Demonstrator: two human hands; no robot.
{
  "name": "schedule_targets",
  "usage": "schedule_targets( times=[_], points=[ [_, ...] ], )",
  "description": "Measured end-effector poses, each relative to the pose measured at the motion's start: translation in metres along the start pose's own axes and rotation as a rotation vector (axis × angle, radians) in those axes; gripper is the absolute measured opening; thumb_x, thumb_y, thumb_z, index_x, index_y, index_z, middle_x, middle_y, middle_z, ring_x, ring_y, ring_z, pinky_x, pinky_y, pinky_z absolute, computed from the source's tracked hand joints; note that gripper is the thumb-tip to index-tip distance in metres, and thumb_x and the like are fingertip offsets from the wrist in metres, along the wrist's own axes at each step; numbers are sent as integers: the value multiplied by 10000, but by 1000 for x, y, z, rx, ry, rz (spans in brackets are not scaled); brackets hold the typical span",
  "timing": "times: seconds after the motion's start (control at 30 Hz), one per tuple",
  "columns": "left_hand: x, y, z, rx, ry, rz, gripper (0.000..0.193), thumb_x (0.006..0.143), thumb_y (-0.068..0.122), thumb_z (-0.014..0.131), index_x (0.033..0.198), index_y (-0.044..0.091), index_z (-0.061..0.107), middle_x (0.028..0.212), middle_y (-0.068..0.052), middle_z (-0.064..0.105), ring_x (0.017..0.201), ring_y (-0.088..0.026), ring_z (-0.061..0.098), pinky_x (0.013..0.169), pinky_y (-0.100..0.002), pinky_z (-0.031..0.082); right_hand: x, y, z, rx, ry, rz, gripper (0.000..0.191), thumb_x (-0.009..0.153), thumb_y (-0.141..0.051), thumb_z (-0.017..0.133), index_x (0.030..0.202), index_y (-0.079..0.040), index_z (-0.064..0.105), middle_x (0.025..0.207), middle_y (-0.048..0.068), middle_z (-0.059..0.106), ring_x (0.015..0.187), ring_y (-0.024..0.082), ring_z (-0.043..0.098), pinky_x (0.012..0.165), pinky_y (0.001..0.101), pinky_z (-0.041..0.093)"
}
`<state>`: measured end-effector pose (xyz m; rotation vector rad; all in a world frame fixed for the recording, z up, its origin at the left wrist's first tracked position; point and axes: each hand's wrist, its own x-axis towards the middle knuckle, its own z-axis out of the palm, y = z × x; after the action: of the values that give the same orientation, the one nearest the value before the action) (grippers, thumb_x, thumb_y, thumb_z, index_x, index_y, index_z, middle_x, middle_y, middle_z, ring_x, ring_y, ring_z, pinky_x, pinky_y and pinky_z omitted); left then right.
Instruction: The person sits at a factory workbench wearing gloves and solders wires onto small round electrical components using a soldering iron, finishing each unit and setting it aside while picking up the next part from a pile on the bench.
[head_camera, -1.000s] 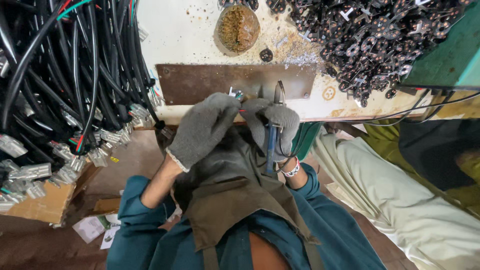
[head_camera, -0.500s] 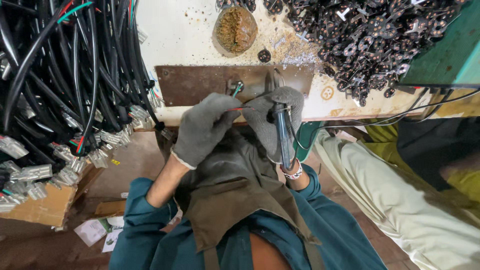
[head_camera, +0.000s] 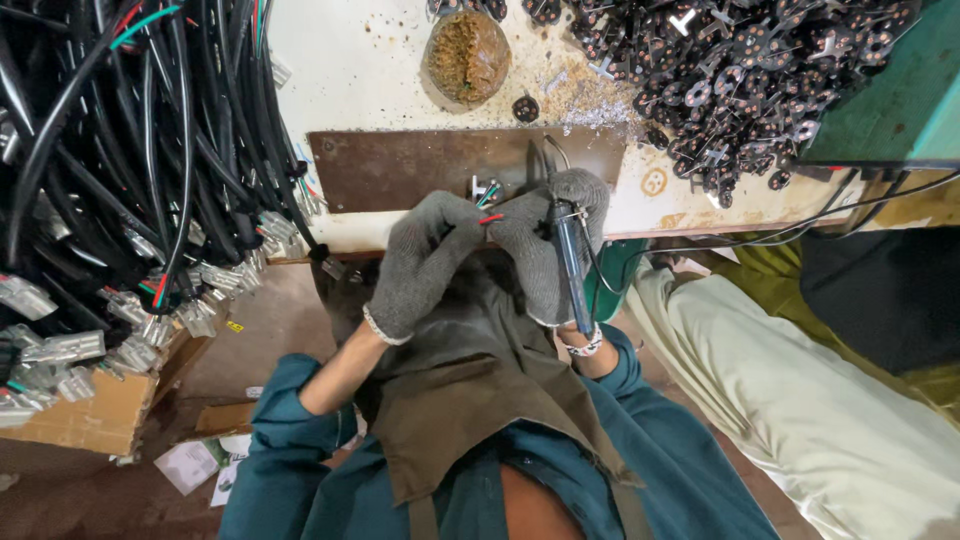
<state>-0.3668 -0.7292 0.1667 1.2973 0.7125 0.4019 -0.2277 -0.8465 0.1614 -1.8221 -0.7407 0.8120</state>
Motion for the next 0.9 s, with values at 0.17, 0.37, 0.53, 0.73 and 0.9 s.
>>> schedule_targets(
  times=[0.17, 0.37, 0.53, 0.73, 0.9],
  points=[
    [4, 3, -7, 243, 122, 99, 59, 974, 34, 669, 1022, 25, 635, 959, -136, 653, 889, -279, 665, 819, -368, 542, -2, 1, -1, 109, 28, 12, 402, 795, 66, 863, 1051, -74, 587, 969, 73, 640, 899, 187, 643, 861, 343, 549],
    [16, 12, -23, 541, 8, 224, 64, 947, 72, 689, 984, 80, 637, 967, -115, 672, 884, -337, 693, 738, -419, 543, 17, -2, -6, -193, 7, -107, 461, 800, 41, 878, 1121, -49, 561, 1028, 94, 639, 951, 188, 633, 898, 340, 537],
    [20, 14, -13, 569, 43, 177, 59, 943, 92, 703, 971, 88, 652, 972, -105, 688, 881, -330, 698, 718, -414, 544, 19, -3, 6, 66, 90, -86, 452, 882, 17, 839, 1205, -59, 532, 1117, 65, 647, 1006, 171, 656, 933, 316, 555],
    [17, 13, -17, 522, 39, 242, 87, 954, 111, 713, 982, 68, 642, 1018, -100, 693, 915, -324, 704, 754, -409, 558, 19, -5, -4, -181, 56, -225, 531, 840, 40, 836, 1239, -40, 493, 1140, 78, 665, 1043, 223, 621, 997, 359, 501],
    [13, 10, -15, 609, 27, 213, 65, 934, 93, 732, 973, 68, 686, 966, -119, 695, 862, -337, 698, 717, -422, 544, 15, 0, 7, 58, 115, -115, 493, 844, -3, 880, 1173, -86, 523, 1087, 62, 612, 970, 193, 651, 896, 334, 561]
  ],
)
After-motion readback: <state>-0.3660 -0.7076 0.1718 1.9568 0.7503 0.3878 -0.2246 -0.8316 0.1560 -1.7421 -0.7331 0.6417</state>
